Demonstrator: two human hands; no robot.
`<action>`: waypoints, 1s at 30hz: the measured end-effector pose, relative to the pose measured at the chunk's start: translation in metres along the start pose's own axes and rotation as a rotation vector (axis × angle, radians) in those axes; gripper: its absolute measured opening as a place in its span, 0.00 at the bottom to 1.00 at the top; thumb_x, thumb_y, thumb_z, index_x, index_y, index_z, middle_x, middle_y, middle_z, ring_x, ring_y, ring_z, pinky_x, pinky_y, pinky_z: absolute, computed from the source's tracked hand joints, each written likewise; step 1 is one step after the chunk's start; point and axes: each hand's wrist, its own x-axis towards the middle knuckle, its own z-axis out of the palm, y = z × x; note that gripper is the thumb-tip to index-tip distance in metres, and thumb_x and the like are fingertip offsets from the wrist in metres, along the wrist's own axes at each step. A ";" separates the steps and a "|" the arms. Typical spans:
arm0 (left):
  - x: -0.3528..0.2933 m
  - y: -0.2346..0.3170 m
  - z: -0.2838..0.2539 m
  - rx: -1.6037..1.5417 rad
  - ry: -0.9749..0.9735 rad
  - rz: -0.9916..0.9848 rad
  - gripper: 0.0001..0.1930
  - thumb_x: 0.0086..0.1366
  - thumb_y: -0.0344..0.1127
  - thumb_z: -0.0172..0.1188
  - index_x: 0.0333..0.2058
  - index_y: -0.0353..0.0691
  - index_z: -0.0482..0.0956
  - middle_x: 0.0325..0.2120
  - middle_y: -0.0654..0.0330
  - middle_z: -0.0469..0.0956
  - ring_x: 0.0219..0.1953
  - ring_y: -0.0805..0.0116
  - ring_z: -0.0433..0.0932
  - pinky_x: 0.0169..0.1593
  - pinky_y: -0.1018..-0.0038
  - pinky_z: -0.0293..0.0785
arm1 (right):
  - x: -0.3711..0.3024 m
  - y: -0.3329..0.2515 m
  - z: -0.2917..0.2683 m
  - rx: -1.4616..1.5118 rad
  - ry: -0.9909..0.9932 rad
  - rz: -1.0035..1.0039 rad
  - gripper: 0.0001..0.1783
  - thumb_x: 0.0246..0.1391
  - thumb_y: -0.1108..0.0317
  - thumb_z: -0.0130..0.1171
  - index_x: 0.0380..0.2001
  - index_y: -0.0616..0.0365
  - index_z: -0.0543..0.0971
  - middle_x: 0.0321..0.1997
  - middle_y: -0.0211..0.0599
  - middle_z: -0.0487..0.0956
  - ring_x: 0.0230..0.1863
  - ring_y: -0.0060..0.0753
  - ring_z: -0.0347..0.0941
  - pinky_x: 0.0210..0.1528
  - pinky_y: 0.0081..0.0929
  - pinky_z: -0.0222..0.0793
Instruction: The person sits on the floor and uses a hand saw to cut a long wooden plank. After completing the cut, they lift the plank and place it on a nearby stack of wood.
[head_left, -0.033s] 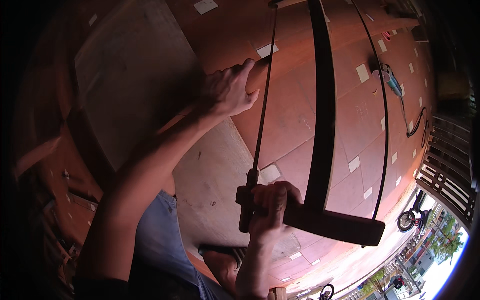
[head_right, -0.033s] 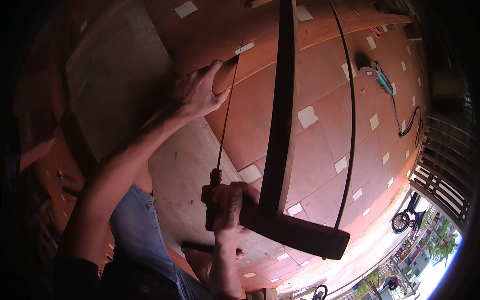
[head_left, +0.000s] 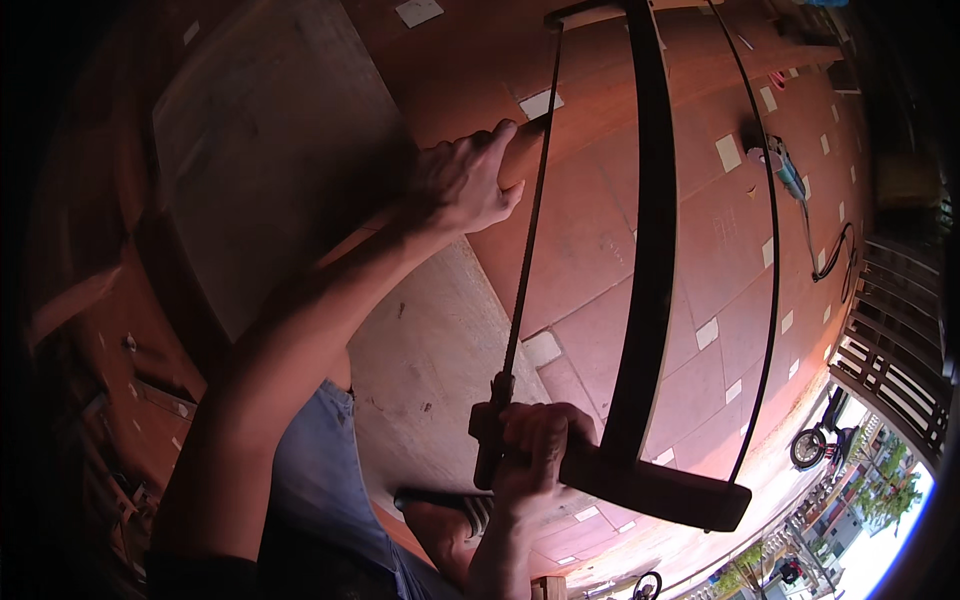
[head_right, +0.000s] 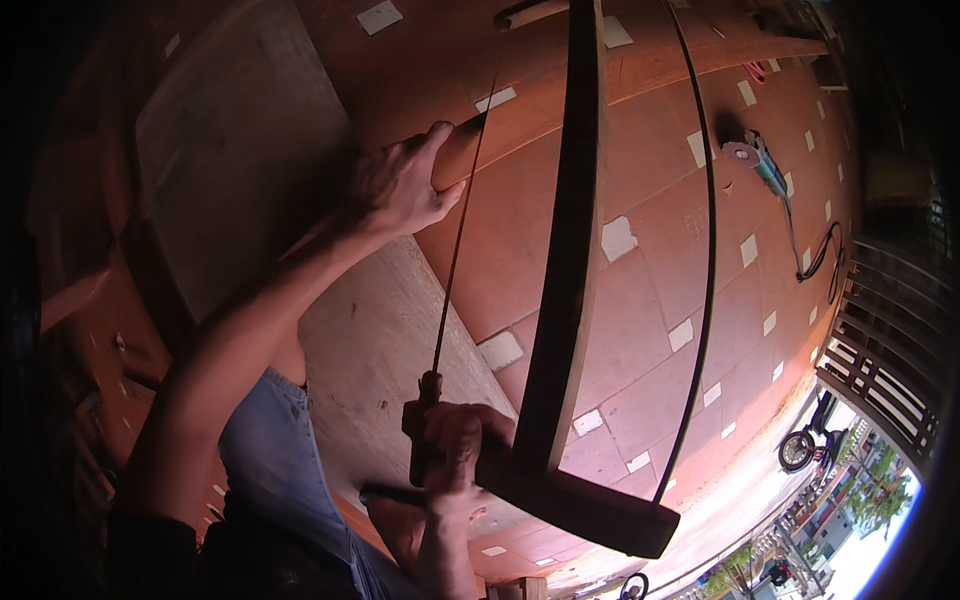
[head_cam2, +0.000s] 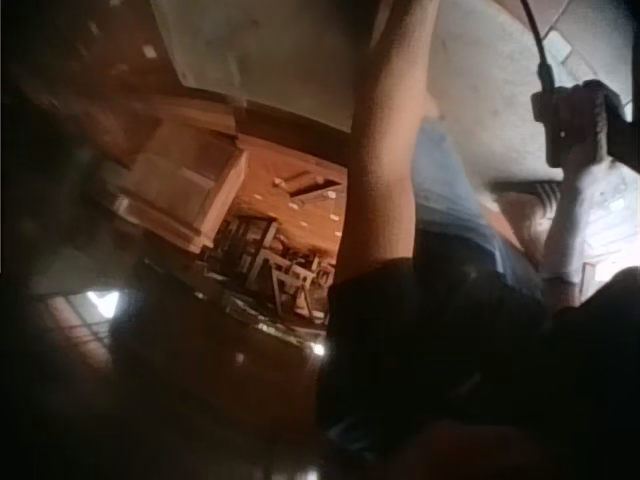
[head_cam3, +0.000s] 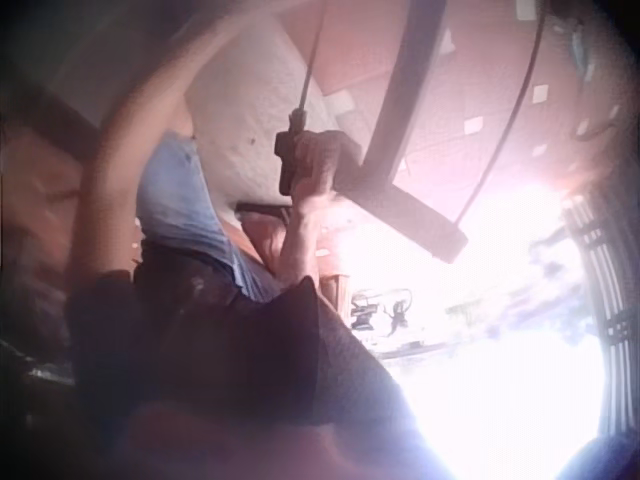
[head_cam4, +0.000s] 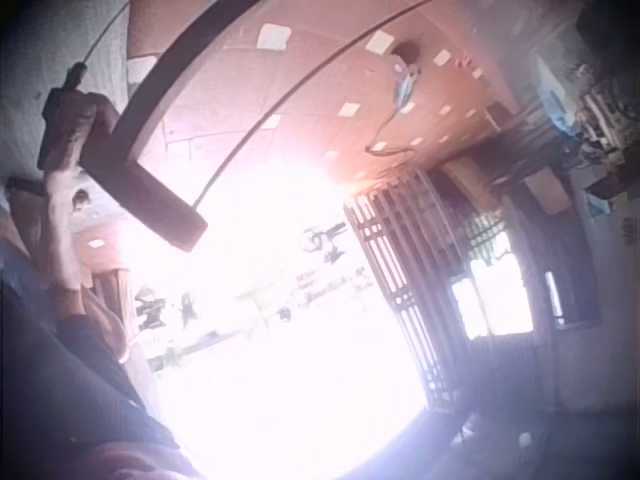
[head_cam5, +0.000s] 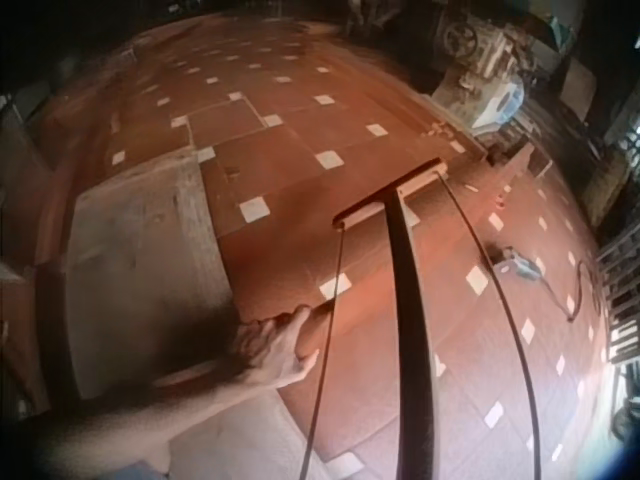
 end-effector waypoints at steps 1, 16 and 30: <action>0.000 -0.003 -0.001 -0.019 -0.022 -0.014 0.31 0.56 0.46 0.72 0.55 0.43 0.71 0.35 0.49 0.85 0.37 0.46 0.86 0.40 0.52 0.83 | -0.028 -0.008 -0.008 -0.019 0.032 0.006 0.11 0.70 0.66 0.54 0.34 0.60 0.71 0.17 0.26 0.62 0.18 0.24 0.61 0.30 0.33 0.70; -0.004 -0.002 0.004 -0.055 0.079 0.001 0.27 0.56 0.43 0.69 0.52 0.43 0.71 0.31 0.51 0.84 0.32 0.50 0.86 0.37 0.57 0.83 | 0.117 0.044 0.056 0.042 -0.076 -0.135 0.13 0.70 0.69 0.57 0.30 0.61 0.70 0.18 0.29 0.65 0.21 0.25 0.62 0.31 0.33 0.70; 0.000 0.000 -0.002 -0.041 0.001 0.005 0.33 0.55 0.47 0.73 0.54 0.42 0.68 0.36 0.49 0.83 0.34 0.50 0.86 0.39 0.57 0.83 | 0.099 -0.027 0.069 0.202 -0.286 -0.184 0.14 0.68 0.69 0.60 0.31 0.57 0.66 0.17 0.30 0.67 0.17 0.21 0.59 0.23 0.27 0.60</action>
